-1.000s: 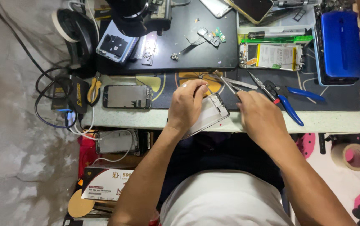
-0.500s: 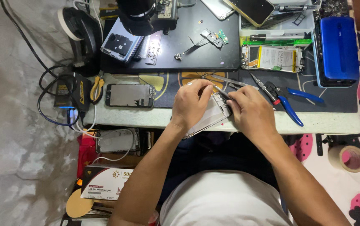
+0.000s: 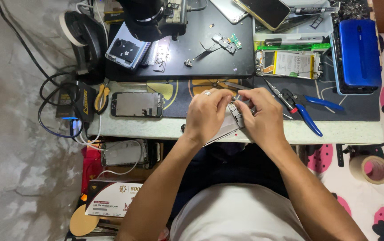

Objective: The person disassembles a smartphone on a workbench, using a screwdriver and tweezers to remove screws and internal components. The person detaches the battery and other parts, then reassembles the device by placing components back and securing them with screws.

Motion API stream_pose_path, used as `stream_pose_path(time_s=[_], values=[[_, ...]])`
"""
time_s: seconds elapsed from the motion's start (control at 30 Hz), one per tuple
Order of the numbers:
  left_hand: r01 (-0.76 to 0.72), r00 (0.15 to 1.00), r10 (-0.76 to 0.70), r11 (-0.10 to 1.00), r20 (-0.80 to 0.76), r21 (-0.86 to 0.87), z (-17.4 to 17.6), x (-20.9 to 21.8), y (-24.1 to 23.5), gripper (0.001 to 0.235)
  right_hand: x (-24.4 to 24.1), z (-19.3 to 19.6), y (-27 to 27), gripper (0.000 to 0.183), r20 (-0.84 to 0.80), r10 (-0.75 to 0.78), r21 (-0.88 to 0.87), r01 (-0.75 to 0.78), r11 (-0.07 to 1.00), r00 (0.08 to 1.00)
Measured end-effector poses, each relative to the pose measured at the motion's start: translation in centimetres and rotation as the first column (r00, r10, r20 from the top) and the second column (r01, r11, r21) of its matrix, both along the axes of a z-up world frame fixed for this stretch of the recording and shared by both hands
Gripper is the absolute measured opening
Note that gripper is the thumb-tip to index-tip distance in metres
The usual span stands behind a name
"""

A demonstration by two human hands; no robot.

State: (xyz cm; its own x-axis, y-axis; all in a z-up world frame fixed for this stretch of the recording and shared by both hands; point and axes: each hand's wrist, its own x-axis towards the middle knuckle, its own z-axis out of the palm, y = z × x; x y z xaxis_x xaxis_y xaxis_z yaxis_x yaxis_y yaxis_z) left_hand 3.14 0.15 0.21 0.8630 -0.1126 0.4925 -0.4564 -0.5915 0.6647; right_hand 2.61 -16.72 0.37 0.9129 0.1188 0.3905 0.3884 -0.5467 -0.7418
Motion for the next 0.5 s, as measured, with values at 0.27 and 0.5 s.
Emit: stream_pose_path(time_s=[0.27, 0.5], values=[[0.032, 0.998, -0.033, 0.999, 0.056, 0.013, 1.5, -1.6, -0.2, 0.006, -1.1, 0.5, 0.3, 0.009, 0.054, -0.035, 0.075, 0.030, 0.997, 0.998], [0.015, 0.996, -0.018, 0.999, 0.087, 0.039, 2.1, -2.2, -0.3, 0.003, -1.7, 0.6, 0.1, 0.008, 0.078, 0.000, 0.083, -0.006, 0.997, 0.997]])
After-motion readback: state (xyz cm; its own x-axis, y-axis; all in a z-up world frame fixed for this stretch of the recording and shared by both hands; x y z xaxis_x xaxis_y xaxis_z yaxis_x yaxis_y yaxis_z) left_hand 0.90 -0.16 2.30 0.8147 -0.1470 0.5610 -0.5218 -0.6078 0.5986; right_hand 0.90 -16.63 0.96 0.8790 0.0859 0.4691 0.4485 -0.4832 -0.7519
